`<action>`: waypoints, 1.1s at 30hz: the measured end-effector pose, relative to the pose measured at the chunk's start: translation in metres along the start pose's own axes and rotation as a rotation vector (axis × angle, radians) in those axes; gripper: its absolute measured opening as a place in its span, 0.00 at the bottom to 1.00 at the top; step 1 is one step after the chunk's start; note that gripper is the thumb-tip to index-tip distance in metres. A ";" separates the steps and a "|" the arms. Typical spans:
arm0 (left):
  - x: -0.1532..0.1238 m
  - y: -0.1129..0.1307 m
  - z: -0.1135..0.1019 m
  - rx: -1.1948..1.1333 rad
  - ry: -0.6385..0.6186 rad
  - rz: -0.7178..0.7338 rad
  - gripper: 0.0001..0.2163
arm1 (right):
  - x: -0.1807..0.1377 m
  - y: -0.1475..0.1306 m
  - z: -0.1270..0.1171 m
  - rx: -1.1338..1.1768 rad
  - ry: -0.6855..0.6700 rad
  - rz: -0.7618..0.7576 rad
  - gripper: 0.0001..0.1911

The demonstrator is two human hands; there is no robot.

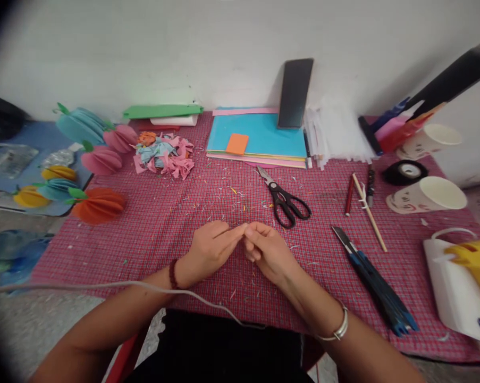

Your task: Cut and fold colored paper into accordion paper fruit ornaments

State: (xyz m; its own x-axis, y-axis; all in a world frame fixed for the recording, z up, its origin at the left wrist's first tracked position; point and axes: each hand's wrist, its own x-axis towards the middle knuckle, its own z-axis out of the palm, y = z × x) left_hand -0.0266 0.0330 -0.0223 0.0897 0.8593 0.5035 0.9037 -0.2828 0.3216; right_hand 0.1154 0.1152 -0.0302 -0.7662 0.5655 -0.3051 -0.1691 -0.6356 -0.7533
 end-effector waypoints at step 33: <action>-0.010 0.027 -0.062 -0.664 -0.110 -0.271 0.13 | -0.063 0.014 0.036 -0.728 -0.109 -0.170 0.23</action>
State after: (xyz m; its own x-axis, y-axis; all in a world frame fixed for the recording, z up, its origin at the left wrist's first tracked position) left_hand -0.0288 -0.0094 0.0310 -0.0283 0.9638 0.2652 0.4582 -0.2233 0.8603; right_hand 0.1390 0.0518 -0.0009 -0.8297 0.5452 -0.1197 0.1327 -0.0155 -0.9910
